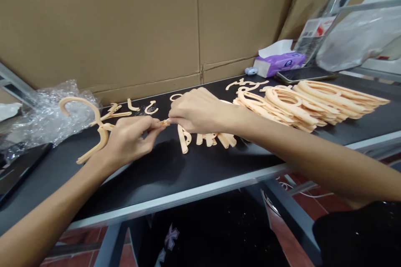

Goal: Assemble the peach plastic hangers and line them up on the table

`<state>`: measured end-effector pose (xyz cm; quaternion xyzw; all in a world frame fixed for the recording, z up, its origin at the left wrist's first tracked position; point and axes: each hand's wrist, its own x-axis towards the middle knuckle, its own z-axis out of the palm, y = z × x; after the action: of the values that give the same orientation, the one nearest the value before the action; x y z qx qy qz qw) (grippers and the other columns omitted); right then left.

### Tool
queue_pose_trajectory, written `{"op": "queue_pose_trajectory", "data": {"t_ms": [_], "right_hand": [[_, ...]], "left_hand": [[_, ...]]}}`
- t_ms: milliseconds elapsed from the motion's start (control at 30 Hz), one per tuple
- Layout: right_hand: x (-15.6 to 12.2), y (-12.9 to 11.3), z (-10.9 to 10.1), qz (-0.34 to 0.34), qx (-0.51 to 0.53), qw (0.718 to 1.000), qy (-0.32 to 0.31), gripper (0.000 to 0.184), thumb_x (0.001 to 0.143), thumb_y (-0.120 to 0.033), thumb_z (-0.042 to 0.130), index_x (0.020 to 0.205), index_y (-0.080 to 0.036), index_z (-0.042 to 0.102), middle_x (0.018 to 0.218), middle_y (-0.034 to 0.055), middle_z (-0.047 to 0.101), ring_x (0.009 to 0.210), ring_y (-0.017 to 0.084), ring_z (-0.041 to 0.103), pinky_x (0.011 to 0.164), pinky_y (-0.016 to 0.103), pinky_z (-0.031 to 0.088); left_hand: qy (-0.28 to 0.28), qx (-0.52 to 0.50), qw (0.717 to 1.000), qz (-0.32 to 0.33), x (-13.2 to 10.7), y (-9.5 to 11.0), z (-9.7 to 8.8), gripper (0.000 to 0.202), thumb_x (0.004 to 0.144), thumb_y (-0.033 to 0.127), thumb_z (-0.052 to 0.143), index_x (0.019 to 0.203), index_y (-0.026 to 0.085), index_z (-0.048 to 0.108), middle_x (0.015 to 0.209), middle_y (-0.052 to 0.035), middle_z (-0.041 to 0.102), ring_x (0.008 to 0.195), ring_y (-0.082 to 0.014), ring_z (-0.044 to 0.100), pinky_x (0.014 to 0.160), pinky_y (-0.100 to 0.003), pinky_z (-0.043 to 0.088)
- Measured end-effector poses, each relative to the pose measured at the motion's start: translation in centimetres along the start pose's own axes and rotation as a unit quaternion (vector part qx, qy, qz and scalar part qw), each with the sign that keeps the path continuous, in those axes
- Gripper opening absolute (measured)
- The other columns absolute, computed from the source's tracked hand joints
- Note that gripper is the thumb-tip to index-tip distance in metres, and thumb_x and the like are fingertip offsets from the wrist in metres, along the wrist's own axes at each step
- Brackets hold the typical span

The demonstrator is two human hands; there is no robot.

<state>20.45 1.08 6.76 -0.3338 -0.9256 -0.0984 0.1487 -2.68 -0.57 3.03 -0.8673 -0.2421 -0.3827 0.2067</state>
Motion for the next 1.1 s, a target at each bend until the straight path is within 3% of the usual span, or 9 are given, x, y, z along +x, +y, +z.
{"op": "queue_pose_trajectory", "data": {"t_ms": [267,533,667,967,1100], "right_hand": [[-0.1,-0.3,-0.1,-0.031,-0.063,0.998,-0.003,0.023,0.093,-0.007,0.054,0.087,-0.015,0.075,0.089,0.0086,0.075,0.074,0.017,0.059,0.061,0.034,0.016],[0.2,-0.6,0.2,-0.041,-0.075,0.996,-0.021,0.021,0.092,-0.006,0.055,0.091,-0.013,0.074,0.091,0.0093,0.075,0.082,0.019,0.063,0.061,0.034,0.017],[0.2,-0.5,0.2,-0.044,-0.068,0.996,-0.04,0.021,0.092,-0.005,0.056,0.093,-0.014,0.075,0.094,0.0087,0.076,0.082,0.018,0.063,0.06,0.034,0.018],[0.0,0.0,-0.2,-0.008,-0.048,0.998,0.031,0.03,0.105,-0.024,0.052,0.095,-0.015,0.078,0.094,0.0099,0.076,0.082,0.018,0.061,0.062,0.034,0.018],[-0.1,1.0,0.0,-0.015,-0.011,0.998,0.066,0.028,0.103,-0.022,0.053,0.102,-0.021,0.081,0.098,0.0069,0.077,0.084,0.017,0.061,0.065,0.033,0.022]], "left_hand": [[0.013,0.004,1.0,0.028,0.1,-0.2,0.2,0.015,0.091,0.012,0.073,0.087,0.024,0.066,0.067,0.0055,0.073,0.05,-0.0114,0.065,0.049,-0.023,0.05],[0.005,0.019,0.999,0.029,0.2,-0.4,0.2,0.012,0.092,0.014,0.072,0.083,0.021,0.067,0.06,0.0071,0.067,0.046,-0.0075,0.058,0.048,-0.019,0.042],[-0.044,0.025,0.999,0.011,-0.2,-1.0,0.2,0.012,0.095,0.02,0.067,0.083,0.022,0.069,0.068,0.003,0.075,0.051,-0.011,0.065,0.051,-0.022,0.046],[-0.045,0.034,0.998,-0.03,0.0,-1.4,-0.6,0.016,0.098,0.031,0.067,0.084,0.024,0.071,0.064,0.0035,0.072,0.049,-0.013,0.064,0.051,-0.024,0.048],[-0.019,0.056,0.997,-0.046,-0.3,-2.1,-0.6,0.014,0.096,0.03,0.068,0.084,0.023,0.072,0.066,0.0017,0.074,0.051,-0.0138,0.066,0.05,-0.025,0.048]]}}
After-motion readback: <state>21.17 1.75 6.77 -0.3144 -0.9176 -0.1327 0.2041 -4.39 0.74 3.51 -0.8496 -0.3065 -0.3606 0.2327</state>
